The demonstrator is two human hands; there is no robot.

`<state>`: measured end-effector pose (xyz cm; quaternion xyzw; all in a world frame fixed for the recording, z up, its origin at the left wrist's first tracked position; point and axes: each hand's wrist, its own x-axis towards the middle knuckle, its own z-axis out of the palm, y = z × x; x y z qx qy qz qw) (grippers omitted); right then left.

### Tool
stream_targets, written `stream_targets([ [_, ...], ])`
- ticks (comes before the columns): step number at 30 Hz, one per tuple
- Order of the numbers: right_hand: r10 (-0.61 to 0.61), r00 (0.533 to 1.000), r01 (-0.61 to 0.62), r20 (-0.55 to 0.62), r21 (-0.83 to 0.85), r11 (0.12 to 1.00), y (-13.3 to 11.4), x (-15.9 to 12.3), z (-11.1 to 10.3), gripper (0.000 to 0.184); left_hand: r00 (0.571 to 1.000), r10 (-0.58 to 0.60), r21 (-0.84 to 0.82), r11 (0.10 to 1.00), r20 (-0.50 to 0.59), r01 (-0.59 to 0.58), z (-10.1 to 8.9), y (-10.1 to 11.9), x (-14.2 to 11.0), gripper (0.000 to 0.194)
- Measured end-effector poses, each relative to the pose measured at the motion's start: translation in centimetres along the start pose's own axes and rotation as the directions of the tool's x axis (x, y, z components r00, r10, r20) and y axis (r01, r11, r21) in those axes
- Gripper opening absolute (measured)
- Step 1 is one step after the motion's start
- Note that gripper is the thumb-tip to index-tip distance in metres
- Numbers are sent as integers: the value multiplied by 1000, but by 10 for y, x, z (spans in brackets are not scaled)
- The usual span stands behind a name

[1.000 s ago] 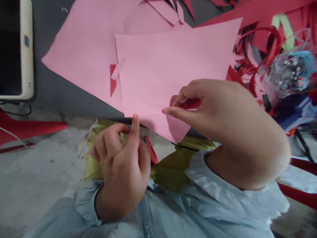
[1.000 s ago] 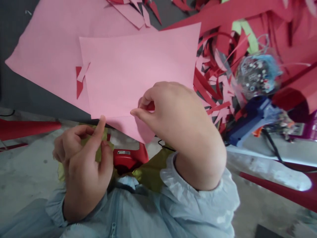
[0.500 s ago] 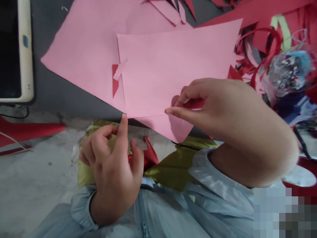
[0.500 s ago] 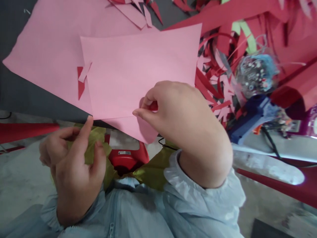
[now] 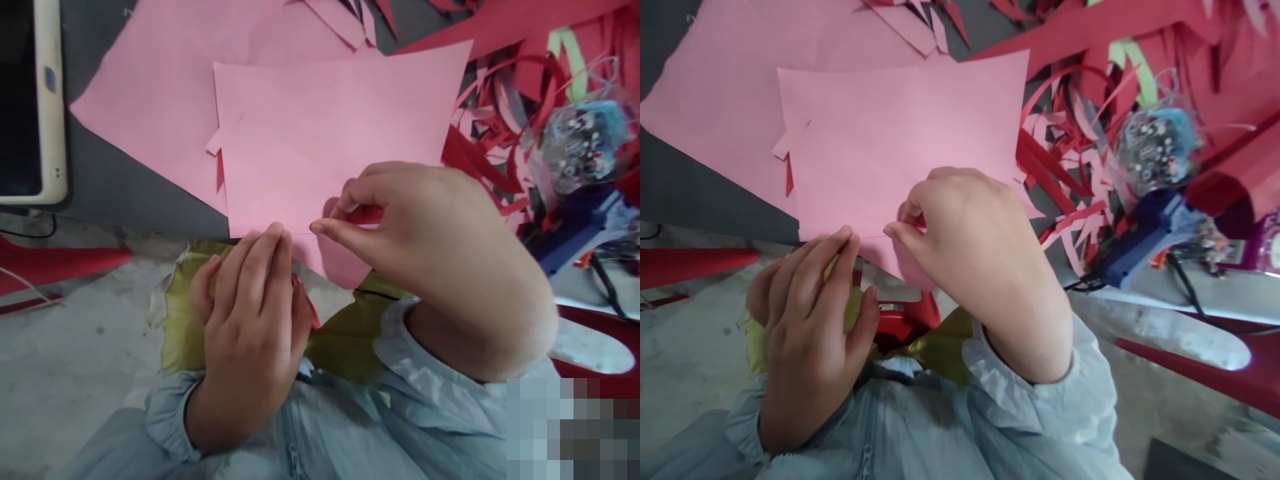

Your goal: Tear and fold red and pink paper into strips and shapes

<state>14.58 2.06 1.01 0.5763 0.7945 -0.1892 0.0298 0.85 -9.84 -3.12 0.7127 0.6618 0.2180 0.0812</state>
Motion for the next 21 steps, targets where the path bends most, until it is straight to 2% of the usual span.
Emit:
stream_targets([
  [4,8,1000,-8,9,60,998,5,-1,-2,20,997,-39,6,999,68,38,6,1,-1,55],
  [12,32,999,-39,37,221,974,31,-7,-12,16,995,-68,-1,998,77,69,7,2,-2,61],
  [21,74,997,-76,19,209,975,38,-8,-9,19,993,-93,70,994,79,87,8,9,0,60],
])
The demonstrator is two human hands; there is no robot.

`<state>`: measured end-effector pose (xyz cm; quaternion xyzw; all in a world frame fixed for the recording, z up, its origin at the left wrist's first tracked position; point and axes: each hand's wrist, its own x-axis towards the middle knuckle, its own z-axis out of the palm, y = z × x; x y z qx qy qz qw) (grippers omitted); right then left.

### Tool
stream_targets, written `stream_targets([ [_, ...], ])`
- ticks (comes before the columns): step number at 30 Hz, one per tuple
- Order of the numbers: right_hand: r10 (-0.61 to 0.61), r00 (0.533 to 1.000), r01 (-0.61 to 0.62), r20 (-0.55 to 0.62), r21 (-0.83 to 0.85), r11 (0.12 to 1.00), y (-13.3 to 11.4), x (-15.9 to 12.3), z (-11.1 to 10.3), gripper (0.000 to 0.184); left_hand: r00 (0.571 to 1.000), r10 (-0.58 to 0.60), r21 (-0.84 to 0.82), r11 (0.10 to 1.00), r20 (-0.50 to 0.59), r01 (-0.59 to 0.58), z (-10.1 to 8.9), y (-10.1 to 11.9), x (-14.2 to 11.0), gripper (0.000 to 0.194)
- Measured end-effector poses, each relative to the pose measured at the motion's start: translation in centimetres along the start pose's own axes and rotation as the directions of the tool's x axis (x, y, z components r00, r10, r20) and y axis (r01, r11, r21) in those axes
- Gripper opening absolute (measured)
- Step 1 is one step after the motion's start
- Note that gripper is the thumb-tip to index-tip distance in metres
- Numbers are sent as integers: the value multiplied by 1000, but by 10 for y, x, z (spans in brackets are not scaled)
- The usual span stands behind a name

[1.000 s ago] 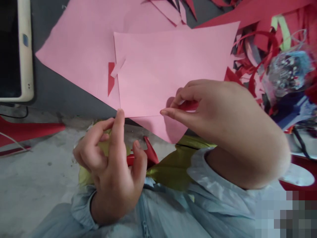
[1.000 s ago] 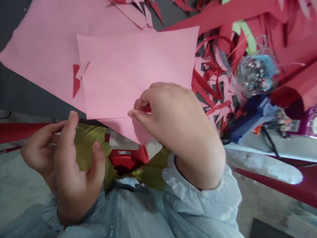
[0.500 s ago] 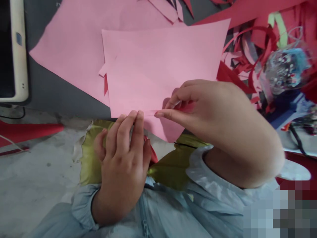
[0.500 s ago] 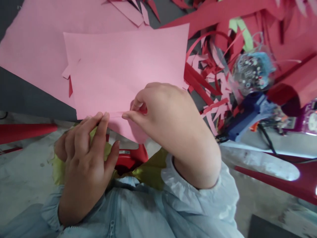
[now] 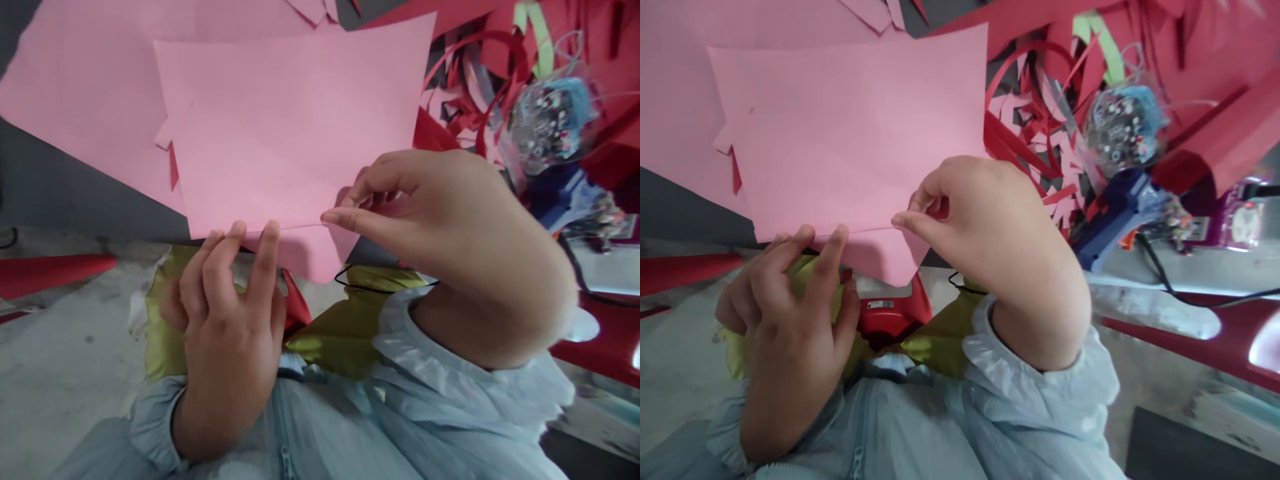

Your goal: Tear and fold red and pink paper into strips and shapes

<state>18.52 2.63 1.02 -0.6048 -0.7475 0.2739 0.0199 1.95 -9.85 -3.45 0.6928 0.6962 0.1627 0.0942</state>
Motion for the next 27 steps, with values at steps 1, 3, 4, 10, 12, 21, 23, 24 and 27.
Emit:
stream_targets([
  [1,2,1000,-2,1,-13,1000,0,0,1,19,1000,3,11,1000,4,-3,0,0,0,61],
  [3,4,1000,-4,1,-33,999,0,1,2,20,1000,10,26,1000,14,-10,0,1,0,63],
  [4,4,1000,-4,5,-38,999,0,1,2,20,1000,11,31,999,14,-11,0,1,0,63],
  [10,26,999,-24,32,-57,998,-3,2,-1,21,1000,5,68,998,-20,-4,4,5,1,63],
  [12,36,999,-33,36,-70,997,-4,3,-1,22,999,6,91,996,-41,-2,6,7,1,64],
  [21,17,1000,-14,12,-161,987,-6,3,0,18,998,29,150,988,-51,-21,8,13,2,64],
  [23,15,1000,-12,16,-183,983,-6,3,0,19,998,39,143,989,-45,-32,9,14,2,62],
  [24,16,1000,-12,19,-190,982,-7,3,0,19,999,39,138,990,-36,-34,9,16,2,61],
  [27,18,999,-12,30,-182,983,-7,3,0,17,999,48,132,990,-25,-44,11,19,3,62],
])
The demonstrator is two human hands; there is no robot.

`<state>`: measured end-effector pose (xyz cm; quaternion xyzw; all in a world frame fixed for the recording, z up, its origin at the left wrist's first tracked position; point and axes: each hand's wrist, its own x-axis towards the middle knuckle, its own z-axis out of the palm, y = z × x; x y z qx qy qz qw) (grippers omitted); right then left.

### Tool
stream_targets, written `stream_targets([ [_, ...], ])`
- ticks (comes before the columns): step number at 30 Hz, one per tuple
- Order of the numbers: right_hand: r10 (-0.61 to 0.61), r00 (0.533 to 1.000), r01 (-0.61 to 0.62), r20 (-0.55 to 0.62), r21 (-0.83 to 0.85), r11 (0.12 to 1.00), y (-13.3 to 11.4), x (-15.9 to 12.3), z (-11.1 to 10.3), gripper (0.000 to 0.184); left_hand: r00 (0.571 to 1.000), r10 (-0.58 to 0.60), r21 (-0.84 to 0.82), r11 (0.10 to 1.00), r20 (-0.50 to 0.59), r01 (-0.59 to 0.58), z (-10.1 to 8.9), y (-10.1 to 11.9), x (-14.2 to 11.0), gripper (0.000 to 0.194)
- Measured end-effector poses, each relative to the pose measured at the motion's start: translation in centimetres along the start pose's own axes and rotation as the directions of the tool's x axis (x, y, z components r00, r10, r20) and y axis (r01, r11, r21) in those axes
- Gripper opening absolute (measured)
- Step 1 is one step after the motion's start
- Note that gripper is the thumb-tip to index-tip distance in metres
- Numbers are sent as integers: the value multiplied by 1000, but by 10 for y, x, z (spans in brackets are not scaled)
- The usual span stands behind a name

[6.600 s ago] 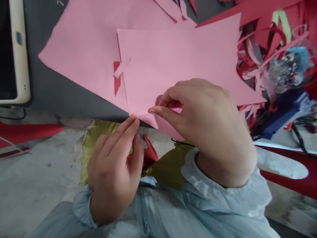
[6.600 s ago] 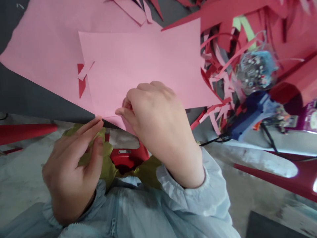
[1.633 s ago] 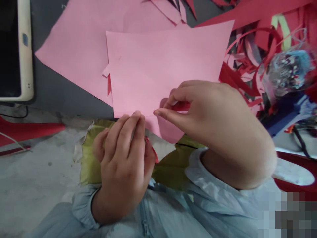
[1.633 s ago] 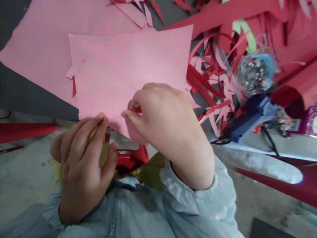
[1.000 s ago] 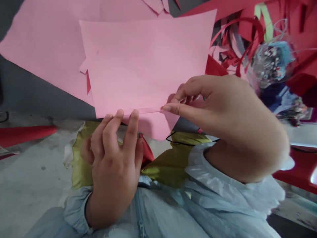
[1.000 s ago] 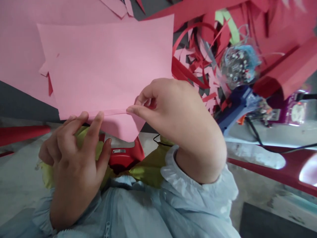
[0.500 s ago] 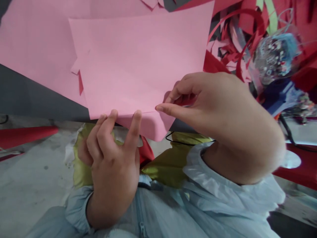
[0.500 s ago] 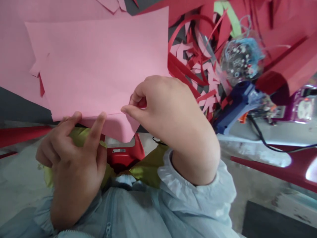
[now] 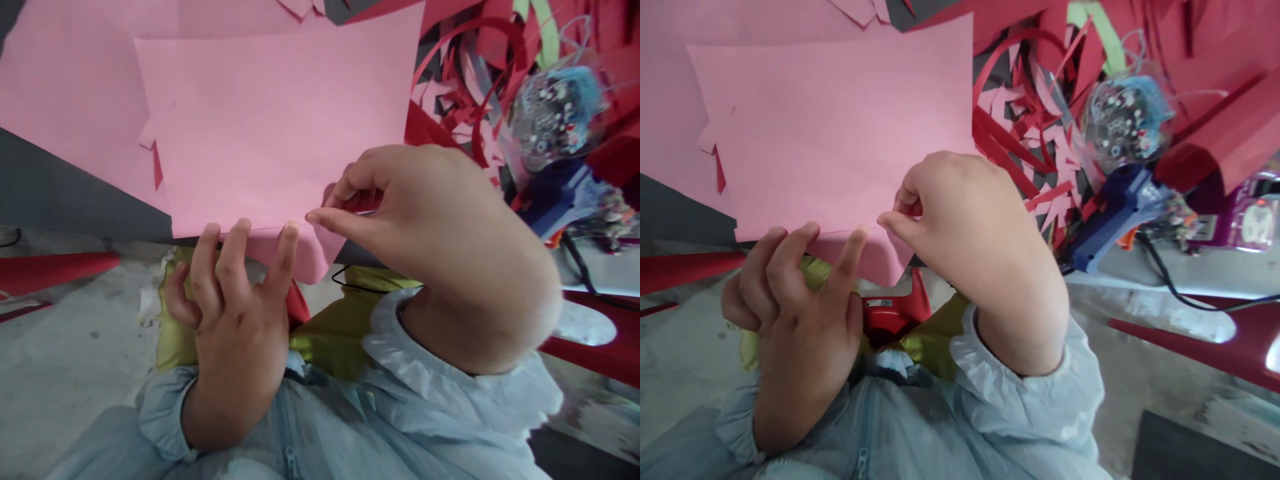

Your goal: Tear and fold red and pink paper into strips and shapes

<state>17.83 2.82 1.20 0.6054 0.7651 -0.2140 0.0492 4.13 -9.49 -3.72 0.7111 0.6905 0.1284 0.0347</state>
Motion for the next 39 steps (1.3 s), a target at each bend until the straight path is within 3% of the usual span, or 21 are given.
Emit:
stream_targets([
  [9,-16,1000,17,-14,61,998,4,0,0,16,995,103,-52,993,17,-102,7,7,-1,63],
  [19,-51,999,51,-8,78,996,-2,-1,1,20,987,154,-121,980,-47,-159,9,6,1,53],
  [30,-6,1000,4,13,171,985,17,-6,-12,14,993,112,-150,982,-32,-116,7,5,3,55],
  [39,7,1000,-7,4,140,990,20,-4,-8,17,997,77,-169,982,-30,-81,9,8,4,58],
])
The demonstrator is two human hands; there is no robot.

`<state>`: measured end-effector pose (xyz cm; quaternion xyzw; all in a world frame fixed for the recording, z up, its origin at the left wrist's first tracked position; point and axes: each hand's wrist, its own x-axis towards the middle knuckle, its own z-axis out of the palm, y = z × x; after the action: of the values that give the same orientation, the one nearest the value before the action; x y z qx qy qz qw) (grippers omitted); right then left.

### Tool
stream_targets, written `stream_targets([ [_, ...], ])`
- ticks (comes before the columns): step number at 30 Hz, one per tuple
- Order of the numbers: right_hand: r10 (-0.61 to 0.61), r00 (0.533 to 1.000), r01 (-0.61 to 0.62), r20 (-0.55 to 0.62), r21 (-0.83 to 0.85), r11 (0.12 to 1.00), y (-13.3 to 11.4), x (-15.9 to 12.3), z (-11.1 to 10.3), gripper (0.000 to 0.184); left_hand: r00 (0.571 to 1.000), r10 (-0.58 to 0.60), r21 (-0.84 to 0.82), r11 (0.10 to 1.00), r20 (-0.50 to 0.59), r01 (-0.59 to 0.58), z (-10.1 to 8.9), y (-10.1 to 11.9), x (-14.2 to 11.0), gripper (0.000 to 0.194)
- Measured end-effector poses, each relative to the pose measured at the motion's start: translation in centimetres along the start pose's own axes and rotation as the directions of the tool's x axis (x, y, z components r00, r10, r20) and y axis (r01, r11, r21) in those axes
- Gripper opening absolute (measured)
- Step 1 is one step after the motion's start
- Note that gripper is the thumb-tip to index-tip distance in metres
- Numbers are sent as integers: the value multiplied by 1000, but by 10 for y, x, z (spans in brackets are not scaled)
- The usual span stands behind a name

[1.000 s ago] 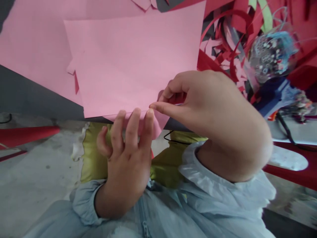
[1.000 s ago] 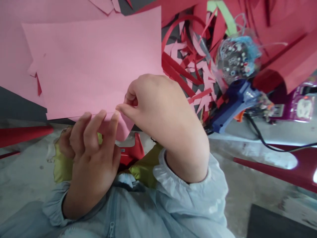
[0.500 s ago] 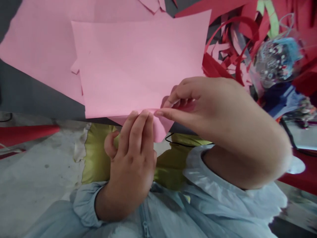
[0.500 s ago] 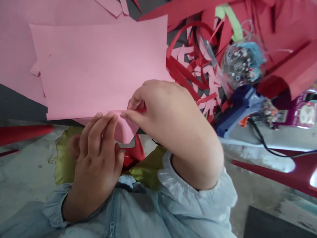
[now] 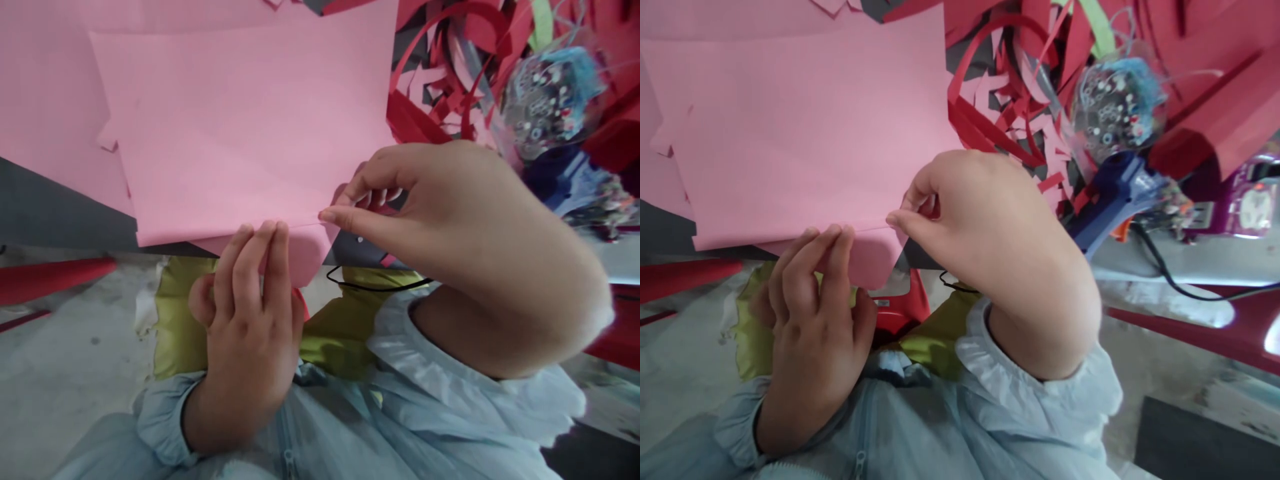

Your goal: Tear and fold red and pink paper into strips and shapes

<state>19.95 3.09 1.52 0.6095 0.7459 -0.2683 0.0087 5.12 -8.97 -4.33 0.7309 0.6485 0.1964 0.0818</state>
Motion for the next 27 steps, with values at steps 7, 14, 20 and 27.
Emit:
stream_targets([
  [7,72,997,-69,31,-89,994,-5,2,0,15,1000,-27,14,1000,16,27,-2,2,1,62],
  [14,24,999,-27,-25,-133,991,-3,1,3,16,999,-42,52,998,12,41,0,5,2,60],
  [20,0,999,-5,-33,-157,988,0,1,5,15,998,-61,86,994,10,60,2,8,2,62],
  [27,35,999,-38,-29,-124,992,-3,0,4,13,999,-5,128,992,42,-1,2,10,1,63],
])
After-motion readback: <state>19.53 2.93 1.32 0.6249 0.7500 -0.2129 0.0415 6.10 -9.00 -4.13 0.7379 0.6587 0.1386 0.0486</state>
